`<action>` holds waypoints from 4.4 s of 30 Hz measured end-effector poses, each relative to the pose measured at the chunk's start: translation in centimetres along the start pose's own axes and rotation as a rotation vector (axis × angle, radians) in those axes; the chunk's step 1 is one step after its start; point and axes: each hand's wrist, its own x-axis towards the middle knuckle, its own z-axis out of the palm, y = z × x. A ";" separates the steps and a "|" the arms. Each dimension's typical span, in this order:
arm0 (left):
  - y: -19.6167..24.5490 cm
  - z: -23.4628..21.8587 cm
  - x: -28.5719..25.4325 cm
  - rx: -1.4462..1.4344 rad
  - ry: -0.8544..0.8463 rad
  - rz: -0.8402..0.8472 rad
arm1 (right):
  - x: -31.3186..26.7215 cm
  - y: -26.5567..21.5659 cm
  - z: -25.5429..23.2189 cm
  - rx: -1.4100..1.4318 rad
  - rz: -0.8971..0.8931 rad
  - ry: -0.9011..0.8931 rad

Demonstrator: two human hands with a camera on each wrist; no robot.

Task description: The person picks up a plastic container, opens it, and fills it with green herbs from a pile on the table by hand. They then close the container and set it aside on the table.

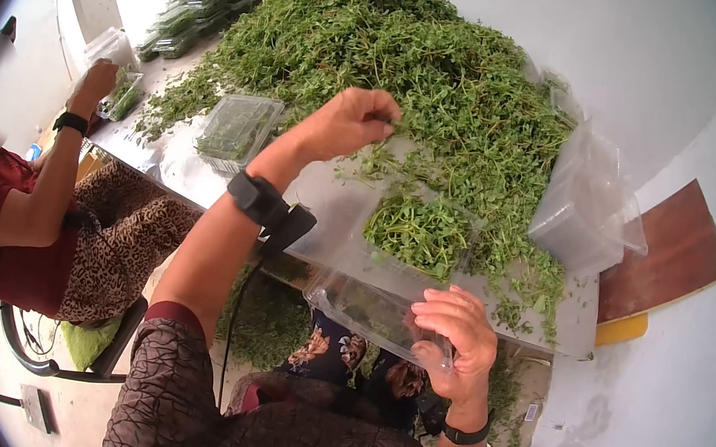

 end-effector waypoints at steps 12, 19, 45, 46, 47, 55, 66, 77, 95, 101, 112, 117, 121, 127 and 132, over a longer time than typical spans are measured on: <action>4.4 0.3 -4.1 -0.416 -0.219 -0.082 | -0.1 0.3 0.2 0.006 -0.001 0.024; 2.5 0.4 -4.8 -0.525 -0.218 -0.043 | -0.1 0.4 0.3 -0.009 -0.005 0.037; 4.3 1.6 -7.9 0.114 -0.159 -0.085 | 0.2 0.6 0.3 -0.012 -0.021 0.032; 4.0 1.9 -7.6 0.115 -0.161 -0.079 | 0.2 0.6 0.3 -0.009 -0.024 0.029; 3.3 2.5 -7.2 0.230 -0.108 0.081 | 0.2 0.6 0.3 -0.013 -0.024 0.032; 4.2 3.7 -5.3 0.405 0.015 0.444 | 0.4 0.5 0.1 -0.006 -0.008 0.012; 3.0 5.0 -4.0 0.246 -0.410 0.487 | 0.3 0.7 0.0 0.017 -0.009 0.013; 2.8 5.1 -3.8 -0.008 -0.390 0.323 | 1.2 0.1 -0.4 0.003 -0.053 -0.011; 2.0 4.0 -9.0 -0.312 0.158 0.043 | 2.7 0.3 -0.1 0.040 0.276 0.286; 1.3 5.9 -7.7 -0.420 0.065 -0.060 | 3.7 1.9 -0.9 0.178 0.453 0.336; 1.8 8.4 -6.9 -0.492 0.196 -0.127 | 4.0 4.1 -0.4 0.312 0.651 0.503; 2.6 8.7 -8.0 -0.438 0.291 0.010 | 3.5 2.9 -0.3 0.309 0.588 0.494; 3.5 9.4 -10.1 -0.568 0.374 0.066 | 2.4 1.5 -0.1 0.399 0.473 0.473; 4.6 10.5 -13.8 -0.665 0.445 0.149 | 0.3 -0.2 0.5 0.439 0.344 0.450; 5.3 10.1 -14.6 -0.504 0.500 0.240 | 0.4 -1.0 0.9 0.466 0.281 0.474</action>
